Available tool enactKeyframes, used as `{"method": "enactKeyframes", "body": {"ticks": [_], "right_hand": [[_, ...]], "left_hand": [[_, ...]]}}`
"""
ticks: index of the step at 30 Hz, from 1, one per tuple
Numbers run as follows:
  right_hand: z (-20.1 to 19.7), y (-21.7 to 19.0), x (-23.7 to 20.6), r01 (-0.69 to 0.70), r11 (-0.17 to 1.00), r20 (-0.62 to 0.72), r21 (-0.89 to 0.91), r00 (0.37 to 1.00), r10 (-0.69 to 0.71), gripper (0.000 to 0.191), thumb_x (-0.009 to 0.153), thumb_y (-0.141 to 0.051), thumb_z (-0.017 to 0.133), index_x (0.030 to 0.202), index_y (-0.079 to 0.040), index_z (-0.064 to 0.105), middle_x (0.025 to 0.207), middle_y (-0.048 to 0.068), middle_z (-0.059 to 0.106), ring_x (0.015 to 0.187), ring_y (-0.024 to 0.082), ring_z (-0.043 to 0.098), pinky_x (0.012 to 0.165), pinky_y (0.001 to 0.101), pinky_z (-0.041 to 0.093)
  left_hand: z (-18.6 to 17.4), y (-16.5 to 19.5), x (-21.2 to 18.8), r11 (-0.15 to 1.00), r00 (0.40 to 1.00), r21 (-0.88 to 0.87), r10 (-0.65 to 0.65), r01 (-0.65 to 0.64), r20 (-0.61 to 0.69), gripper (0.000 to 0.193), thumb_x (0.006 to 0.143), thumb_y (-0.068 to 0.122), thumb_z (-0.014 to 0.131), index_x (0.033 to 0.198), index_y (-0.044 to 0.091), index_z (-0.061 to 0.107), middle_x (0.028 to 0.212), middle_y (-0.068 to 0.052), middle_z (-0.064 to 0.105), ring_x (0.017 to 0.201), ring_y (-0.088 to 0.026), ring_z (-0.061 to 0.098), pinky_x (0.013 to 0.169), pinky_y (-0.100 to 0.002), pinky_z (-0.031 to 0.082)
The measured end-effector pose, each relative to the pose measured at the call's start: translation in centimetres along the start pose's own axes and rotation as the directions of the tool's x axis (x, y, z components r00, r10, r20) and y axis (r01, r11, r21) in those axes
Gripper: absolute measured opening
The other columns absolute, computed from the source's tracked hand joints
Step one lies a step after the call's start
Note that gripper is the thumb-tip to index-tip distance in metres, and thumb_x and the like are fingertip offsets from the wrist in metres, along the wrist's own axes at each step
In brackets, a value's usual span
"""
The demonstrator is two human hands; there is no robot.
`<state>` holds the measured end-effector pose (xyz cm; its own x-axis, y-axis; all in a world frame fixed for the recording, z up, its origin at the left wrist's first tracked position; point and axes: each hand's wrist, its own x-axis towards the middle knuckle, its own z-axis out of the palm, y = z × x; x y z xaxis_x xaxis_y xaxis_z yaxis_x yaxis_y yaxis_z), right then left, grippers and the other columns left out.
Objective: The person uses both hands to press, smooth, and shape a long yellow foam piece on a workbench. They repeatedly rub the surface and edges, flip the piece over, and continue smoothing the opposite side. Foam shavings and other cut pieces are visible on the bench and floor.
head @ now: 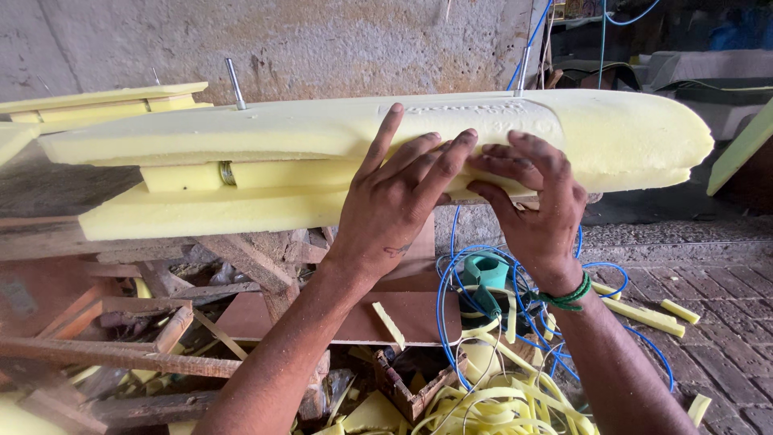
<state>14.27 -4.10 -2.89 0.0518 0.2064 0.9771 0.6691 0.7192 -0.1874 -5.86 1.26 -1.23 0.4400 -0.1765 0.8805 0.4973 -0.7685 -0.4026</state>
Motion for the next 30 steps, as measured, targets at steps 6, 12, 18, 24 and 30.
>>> {"method": "enactKeyframes", "body": {"ticks": [6, 12, 18, 24, 30], "right_hand": [[0.8, 0.6, 0.4, 0.391, 0.846, 0.027, -0.364, 0.912, -0.41, 0.053, 0.087, -0.002, 0.089, 0.127, -0.004, 0.054, 0.115, 0.006, 0.078, 0.116, 0.026, 0.075, 0.122, 0.0461, 0.043], [1.1, 0.2, 0.6, 0.35, 0.873, 0.015, -0.339, 0.93, -0.366, 0.045, 0.089, -0.008, 0.092, 0.12, -0.014, 0.06, 0.111, 0.002, 0.079, 0.112, 0.015, 0.075, 0.116, 0.0388, 0.046], [0.9, -0.7, 0.7, 0.362, 0.888, 0.147, -0.285, 0.931, -0.333, 0.072, 0.084, -0.018, 0.087, 0.144, 0.0, 0.051, 0.12, 0.005, 0.077, 0.128, 0.017, 0.065, 0.12, 0.044, 0.034], [1.9, -0.5, 1.0, 0.333, 0.854, 0.085, -0.401, 0.941, -0.327, 0.044, 0.086, -0.006, 0.087, 0.121, -0.016, 0.061, 0.105, -0.002, 0.082, 0.119, 0.009, 0.071, 0.124, 0.0457, 0.03], [1.8, -1.6, 0.9, 0.271, 0.946, 0.074, -0.177, 0.962, -0.262, 0.066, 0.085, -0.013, 0.085, 0.139, -0.001, 0.049, 0.112, 0.003, 0.076, 0.12, 0.016, 0.068, 0.12, 0.0431, 0.037]], "left_hand": [[0.0, 0.2, 0.2, 1.0, 1.0, -0.02, 0.005, -0.005, 0.022, 0.072, 0.101, 0.008, 0.07, 0.162, 0.019, 0.032, 0.124, -0.002, 0.073, 0.132, -0.019, 0.063, 0.137, -0.054, 0.025], [-2.0, -1.1, -0.5, 0.995, 0.998, 0.099, 0.008, -0.014, 0.061, 0.094, 0.075, 0.02, 0.074, 0.158, 0.024, 0.03, 0.146, -0.008, 0.062, 0.138, -0.026, 0.056, 0.128, -0.065, 0.015], [-2.0, -2.2, -1.4, 0.991, 0.997, 0.131, -0.007, -0.003, 0.072, 0.076, 0.095, 0.004, 0.073, 0.159, 0.023, 0.035, 0.138, -0.002, 0.068, 0.133, -0.021, 0.061, 0.134, -0.058, 0.017], [-1.8, -2.2, -1.6, 0.996, 0.999, 0.086, 0.001, -0.005, 0.038, 0.062, 0.099, 0.004, 0.066, 0.154, 0.018, 0.041, 0.132, -0.003, 0.071, 0.131, -0.022, 0.064, 0.134, -0.054, 0.023], [-2.0, -2.1, -1.5, 0.996, 1.0, 0.089, 0.002, -0.005, 0.028, 0.063, 0.098, 0.003, 0.067, 0.154, 0.017, 0.041, 0.131, -0.003, 0.071, 0.13, -0.022, 0.064, 0.134, -0.054, 0.025]]}}
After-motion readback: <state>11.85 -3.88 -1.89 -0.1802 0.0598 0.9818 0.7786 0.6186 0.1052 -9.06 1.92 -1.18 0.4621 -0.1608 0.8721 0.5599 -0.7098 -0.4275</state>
